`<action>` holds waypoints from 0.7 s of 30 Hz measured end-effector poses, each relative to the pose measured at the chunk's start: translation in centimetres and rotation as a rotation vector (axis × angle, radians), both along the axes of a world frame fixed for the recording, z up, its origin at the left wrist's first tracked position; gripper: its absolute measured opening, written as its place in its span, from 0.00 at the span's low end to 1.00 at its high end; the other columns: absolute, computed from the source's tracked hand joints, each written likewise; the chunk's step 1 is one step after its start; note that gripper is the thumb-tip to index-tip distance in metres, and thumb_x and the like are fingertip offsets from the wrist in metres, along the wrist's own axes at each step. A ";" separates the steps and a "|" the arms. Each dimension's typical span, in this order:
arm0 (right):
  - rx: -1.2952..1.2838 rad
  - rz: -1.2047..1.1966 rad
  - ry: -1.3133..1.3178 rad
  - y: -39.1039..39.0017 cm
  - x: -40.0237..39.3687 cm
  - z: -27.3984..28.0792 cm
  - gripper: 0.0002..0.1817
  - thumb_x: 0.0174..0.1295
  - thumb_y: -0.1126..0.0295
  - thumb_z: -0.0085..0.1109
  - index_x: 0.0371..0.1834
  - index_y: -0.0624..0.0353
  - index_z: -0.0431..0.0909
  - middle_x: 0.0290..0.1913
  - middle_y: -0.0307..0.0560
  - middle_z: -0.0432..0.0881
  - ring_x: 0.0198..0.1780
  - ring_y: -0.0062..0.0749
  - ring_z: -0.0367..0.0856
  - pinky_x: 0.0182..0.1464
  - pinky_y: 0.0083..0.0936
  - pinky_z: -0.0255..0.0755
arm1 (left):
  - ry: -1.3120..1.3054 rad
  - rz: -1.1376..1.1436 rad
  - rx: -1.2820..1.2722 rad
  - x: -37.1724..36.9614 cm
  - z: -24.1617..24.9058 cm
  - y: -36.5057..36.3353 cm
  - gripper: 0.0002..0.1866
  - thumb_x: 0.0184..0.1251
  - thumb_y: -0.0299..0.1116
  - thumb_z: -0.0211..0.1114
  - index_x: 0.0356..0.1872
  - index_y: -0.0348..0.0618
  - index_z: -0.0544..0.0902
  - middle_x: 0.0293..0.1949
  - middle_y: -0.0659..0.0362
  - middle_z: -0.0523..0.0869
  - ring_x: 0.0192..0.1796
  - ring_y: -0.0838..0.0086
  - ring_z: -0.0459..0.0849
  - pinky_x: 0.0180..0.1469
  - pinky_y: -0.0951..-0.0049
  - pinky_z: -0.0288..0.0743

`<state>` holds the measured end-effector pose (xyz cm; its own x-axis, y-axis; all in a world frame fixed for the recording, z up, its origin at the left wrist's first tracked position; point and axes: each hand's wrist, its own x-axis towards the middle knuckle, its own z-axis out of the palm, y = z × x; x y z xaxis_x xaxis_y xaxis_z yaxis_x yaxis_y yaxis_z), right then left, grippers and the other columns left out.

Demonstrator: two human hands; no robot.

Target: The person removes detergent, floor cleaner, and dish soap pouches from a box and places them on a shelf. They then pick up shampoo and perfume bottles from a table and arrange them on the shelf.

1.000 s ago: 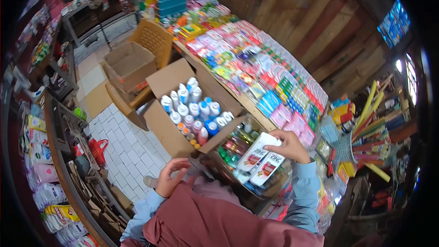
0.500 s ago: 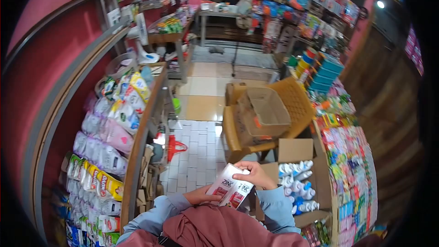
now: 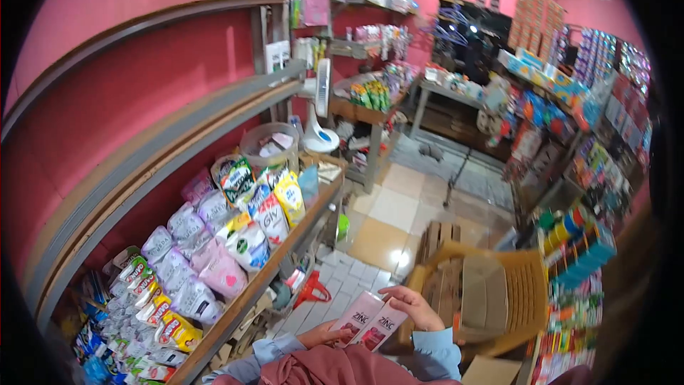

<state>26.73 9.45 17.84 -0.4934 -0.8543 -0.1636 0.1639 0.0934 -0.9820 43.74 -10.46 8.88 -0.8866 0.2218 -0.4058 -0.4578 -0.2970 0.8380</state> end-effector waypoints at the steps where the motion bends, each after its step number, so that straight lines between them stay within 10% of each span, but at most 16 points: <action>1: -0.012 0.000 -0.046 -0.6 -2.5 0.5 0.19 0.61 0.68 0.60 0.56 0.57 0.74 0.43 0.36 0.77 0.50 0.20 0.72 0.54 0.20 0.66 | 0.015 0.025 -0.011 -2.0 0.9 -0.3 0.30 0.65 0.49 0.60 0.61 0.40 0.69 0.46 0.60 0.79 0.46 0.79 0.76 0.42 0.81 0.71; 8: -0.064 0.147 -0.096 -5.1 -17.5 1.6 0.22 0.57 0.72 0.65 0.55 0.58 0.74 0.46 0.38 0.79 0.49 0.23 0.75 0.55 0.22 0.69 | 0.063 0.236 0.175 -13.6 1.9 -2.5 0.29 0.69 0.45 0.56 0.64 0.38 0.64 0.55 0.56 0.77 0.54 0.76 0.76 0.53 0.77 0.71; 13: -0.040 0.243 -0.094 -12.0 -22.7 -0.7 0.17 0.57 0.74 0.64 0.51 0.62 0.77 0.51 0.42 0.80 0.52 0.24 0.76 0.55 0.23 0.69 | 0.366 0.538 0.064 -17.4 -10.1 -5.3 0.31 0.68 0.40 0.58 0.66 0.35 0.60 0.61 0.50 0.71 0.63 0.66 0.70 0.64 0.66 0.64; 15: -0.052 0.296 -0.077 -15.5 -24.4 -1.7 0.17 0.60 0.74 0.61 0.54 0.62 0.76 0.53 0.42 0.79 0.53 0.25 0.76 0.56 0.24 0.69 | -0.030 0.677 0.457 -18.5 -1.4 -6.7 0.32 0.66 0.38 0.60 0.66 0.34 0.59 0.62 0.48 0.69 0.65 0.62 0.67 0.66 0.63 0.61; 17: -0.041 0.344 -0.049 -18.7 -25.1 -2.5 0.19 0.61 0.73 0.60 0.56 0.61 0.75 0.53 0.42 0.79 0.53 0.24 0.76 0.56 0.23 0.69 | 0.689 0.650 -0.560 -18.3 -4.4 -10.1 0.32 0.66 0.38 0.59 0.66 0.34 0.60 0.63 0.48 0.68 0.65 0.62 0.67 0.66 0.63 0.61; 21: -0.062 0.521 0.000 -23.5 -28.5 0.3 0.21 0.62 0.72 0.60 0.59 0.58 0.73 0.54 0.41 0.78 0.53 0.23 0.75 0.56 0.22 0.68 | 0.253 0.688 -0.143 -20.3 -2.0 -14.0 0.26 0.71 0.39 0.53 0.65 0.36 0.64 0.60 0.51 0.73 0.60 0.65 0.74 0.62 0.64 0.66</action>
